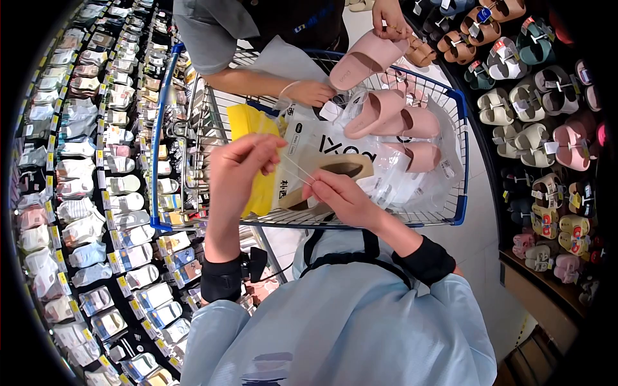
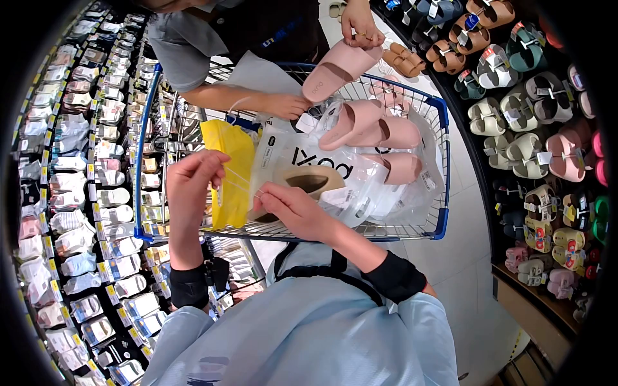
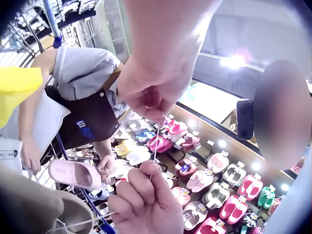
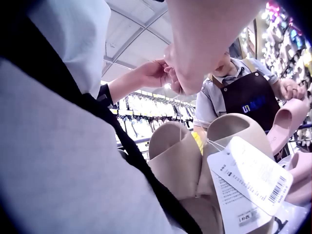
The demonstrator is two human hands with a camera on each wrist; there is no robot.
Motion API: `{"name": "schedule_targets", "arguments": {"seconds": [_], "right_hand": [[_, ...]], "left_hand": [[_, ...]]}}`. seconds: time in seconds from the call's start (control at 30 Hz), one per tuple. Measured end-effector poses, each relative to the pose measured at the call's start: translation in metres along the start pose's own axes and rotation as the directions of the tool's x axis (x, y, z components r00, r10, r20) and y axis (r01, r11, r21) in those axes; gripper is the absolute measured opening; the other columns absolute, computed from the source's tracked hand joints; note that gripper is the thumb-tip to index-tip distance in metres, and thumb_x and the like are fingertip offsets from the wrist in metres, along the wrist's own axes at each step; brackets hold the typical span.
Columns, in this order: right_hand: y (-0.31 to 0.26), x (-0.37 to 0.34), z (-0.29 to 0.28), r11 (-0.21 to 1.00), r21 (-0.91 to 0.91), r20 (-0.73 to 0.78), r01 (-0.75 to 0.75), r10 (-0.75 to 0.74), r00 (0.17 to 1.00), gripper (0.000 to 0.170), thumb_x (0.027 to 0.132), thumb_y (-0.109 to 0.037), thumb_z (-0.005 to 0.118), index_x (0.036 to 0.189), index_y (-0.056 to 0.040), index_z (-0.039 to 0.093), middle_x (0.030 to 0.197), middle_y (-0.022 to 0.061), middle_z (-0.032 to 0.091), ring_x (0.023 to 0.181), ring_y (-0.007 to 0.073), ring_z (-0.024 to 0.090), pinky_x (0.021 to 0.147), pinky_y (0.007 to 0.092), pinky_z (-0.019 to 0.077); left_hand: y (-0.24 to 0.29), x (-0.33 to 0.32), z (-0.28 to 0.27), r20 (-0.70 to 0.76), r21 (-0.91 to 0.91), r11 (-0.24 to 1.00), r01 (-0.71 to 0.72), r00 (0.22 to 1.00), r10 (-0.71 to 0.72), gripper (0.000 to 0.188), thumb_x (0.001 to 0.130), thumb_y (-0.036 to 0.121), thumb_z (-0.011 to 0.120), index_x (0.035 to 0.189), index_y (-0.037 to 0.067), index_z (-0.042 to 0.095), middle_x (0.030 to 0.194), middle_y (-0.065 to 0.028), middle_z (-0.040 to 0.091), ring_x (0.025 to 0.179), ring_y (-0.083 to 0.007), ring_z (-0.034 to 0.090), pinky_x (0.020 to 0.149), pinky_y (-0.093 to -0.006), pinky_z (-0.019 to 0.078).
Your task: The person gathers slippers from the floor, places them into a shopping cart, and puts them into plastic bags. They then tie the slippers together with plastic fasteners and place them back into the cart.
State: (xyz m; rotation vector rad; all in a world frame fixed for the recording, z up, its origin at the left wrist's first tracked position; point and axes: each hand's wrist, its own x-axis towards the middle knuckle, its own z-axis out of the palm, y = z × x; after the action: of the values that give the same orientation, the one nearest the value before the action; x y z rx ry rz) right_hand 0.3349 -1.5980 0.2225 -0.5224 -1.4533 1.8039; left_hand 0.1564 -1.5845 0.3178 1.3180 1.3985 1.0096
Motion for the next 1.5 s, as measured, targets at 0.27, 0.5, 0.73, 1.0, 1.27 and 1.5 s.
{"name": "schedule_targets", "arguments": {"seconds": [0.27, 0.5, 0.73, 1.0, 1.27, 1.5], "right_hand": [[-0.011, -0.028, 0.003, 0.983, 0.154, 0.095, -0.099, 0.085, 0.992, 0.026, 0.096, -0.022, 0.038, 0.084, -0.0020, 0.050, 0.070, -0.0012, 0.042, 0.065, 0.0069, 0.036, 0.059, 0.0214, 0.0324], [-0.013, -0.043, 0.021, 0.977, 0.171, 0.021, -0.124, 0.122, 0.992, 0.028, 0.096, -0.022, 0.038, 0.084, -0.0026, 0.054, 0.064, -0.0026, 0.039, 0.061, 0.0063, 0.035, 0.056, 0.0212, 0.0306], [-0.028, -0.064, 0.009, 0.957, -0.017, 0.063, -0.290, 0.290, 0.955, 0.027, 0.095, -0.020, 0.040, 0.085, -0.0017, 0.057, 0.058, -0.0026, 0.039, 0.055, 0.0056, 0.035, 0.052, 0.0206, 0.0310], [-0.037, -0.083, 0.005, 0.924, -0.026, 0.131, -0.382, 0.382, 0.915, 0.025, 0.093, -0.019, 0.041, 0.087, -0.0015, 0.057, 0.064, 0.0019, 0.048, 0.060, 0.0109, 0.045, 0.059, 0.0255, 0.0390], [-0.017, -0.095, 0.004, 0.896, -0.344, -0.122, -0.281, 0.255, 0.959, 0.017, 0.089, -0.014, 0.045, 0.085, -0.0033, 0.057, 0.071, 0.0096, 0.058, 0.059, 0.0242, 0.055, 0.058, 0.0315, 0.0430], [-0.013, -0.101, 0.006, 0.861, -0.429, -0.114, -0.274, 0.250, 0.962, 0.017, 0.090, -0.016, 0.045, 0.084, -0.0038, 0.056, 0.067, 0.0110, 0.057, 0.053, 0.0280, 0.052, 0.053, 0.0337, 0.0415]], "left_hand": [[-0.011, -0.032, 0.023, 0.127, -0.007, 0.992, 0.128, 0.984, -0.126, 0.015, 0.083, 0.004, 0.060, 0.095, -0.003, 0.066, 0.072, -0.0022, 0.059, 0.061, -0.0052, 0.052, 0.055, -0.0169, 0.0417], [-0.008, -0.049, 0.036, 0.217, -0.122, 0.975, 0.188, 0.963, -0.158, 0.012, 0.081, -0.001, 0.057, 0.088, -0.005, 0.066, 0.071, -0.0048, 0.063, 0.057, -0.0051, 0.053, 0.053, -0.0175, 0.0422], [-0.019, -0.053, 0.022, 0.112, -0.029, 0.993, 0.113, 0.988, -0.110, 0.016, 0.085, 0.002, 0.055, 0.096, -0.004, 0.066, 0.078, -0.0076, 0.064, 0.064, -0.0080, 0.058, 0.060, -0.0195, 0.0481], [-0.046, -0.057, 0.026, 0.274, -0.116, 0.978, 0.175, 0.952, -0.138, 0.016, 0.085, 0.004, 0.057, 0.095, -0.003, 0.066, 0.076, -0.0058, 0.064, 0.066, -0.0080, 0.058, 0.060, -0.0192, 0.0474], [-0.056, -0.053, 0.023, 0.173, 0.200, 0.980, 0.001, 0.984, -0.036, 0.036, 0.078, 0.004, 0.062, 0.113, 0.003, 0.056, 0.107, -0.0079, 0.059, 0.063, -0.0077, 0.059, 0.057, -0.0209, 0.0479], [-0.059, -0.043, 0.051, 0.717, 0.189, 0.826, -0.532, 0.649, 0.253, 0.033, 0.074, 0.013, 0.068, 0.105, 0.007, 0.060, 0.096, -0.0091, 0.061, 0.065, -0.0198, 0.059, 0.057, -0.0284, 0.0483]]}}
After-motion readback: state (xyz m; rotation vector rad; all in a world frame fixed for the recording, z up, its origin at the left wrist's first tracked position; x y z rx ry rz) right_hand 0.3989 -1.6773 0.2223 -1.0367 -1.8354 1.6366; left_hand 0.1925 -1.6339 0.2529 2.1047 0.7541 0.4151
